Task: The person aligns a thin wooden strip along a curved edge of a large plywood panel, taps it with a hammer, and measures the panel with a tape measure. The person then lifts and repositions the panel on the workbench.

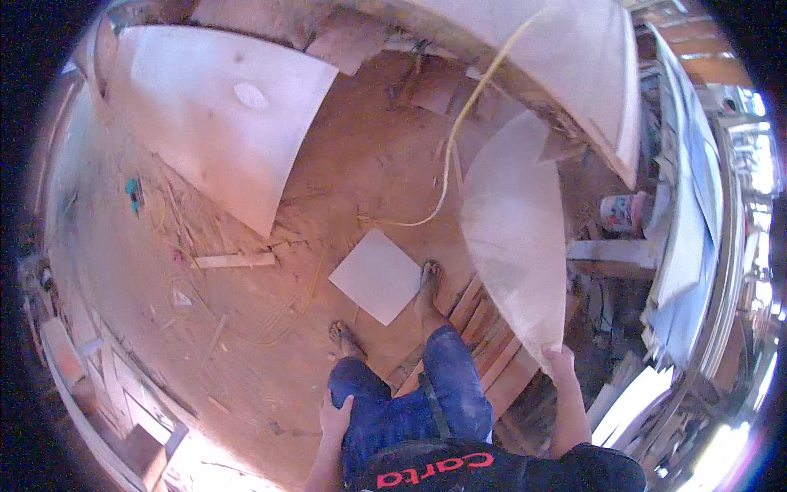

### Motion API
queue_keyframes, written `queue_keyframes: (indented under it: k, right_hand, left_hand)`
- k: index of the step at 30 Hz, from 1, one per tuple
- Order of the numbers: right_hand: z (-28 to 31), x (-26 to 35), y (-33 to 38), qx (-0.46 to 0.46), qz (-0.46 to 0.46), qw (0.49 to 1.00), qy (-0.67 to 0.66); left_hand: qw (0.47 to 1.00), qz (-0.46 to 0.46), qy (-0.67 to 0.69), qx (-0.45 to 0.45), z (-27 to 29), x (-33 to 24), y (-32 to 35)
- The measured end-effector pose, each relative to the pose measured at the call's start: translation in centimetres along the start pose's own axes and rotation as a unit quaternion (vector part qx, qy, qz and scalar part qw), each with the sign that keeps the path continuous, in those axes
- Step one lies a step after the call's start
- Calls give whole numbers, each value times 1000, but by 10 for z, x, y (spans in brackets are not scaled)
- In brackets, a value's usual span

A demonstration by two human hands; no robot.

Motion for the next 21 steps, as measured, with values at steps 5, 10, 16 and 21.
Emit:
queue_keyframes:
  k: [5,10,16,21]
  right_hand:
    - [-66,-46,105,72,-42,982,-168]
    - [-73,11,148,-15,33,997,-62]
    - [-99,105,240,122,145,975,112]
    - [-178,177,303,150,242,891,355]
  left_hand:
    - [999,-47,-1,17,57,56,-19]
    - [996,-54,-59,39,104,71,-38]
    - [961,-246,-121,-33,124,-61,23]
    - [837,-536,-109,-27,76,-219,147]
Point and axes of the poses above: each hand's wrist, its own y-axis away from the middle knuckle, its own z-axis out of the back of the hand, x = y × z, the point moved 10 cm from there along -y, towards the middle knuckle
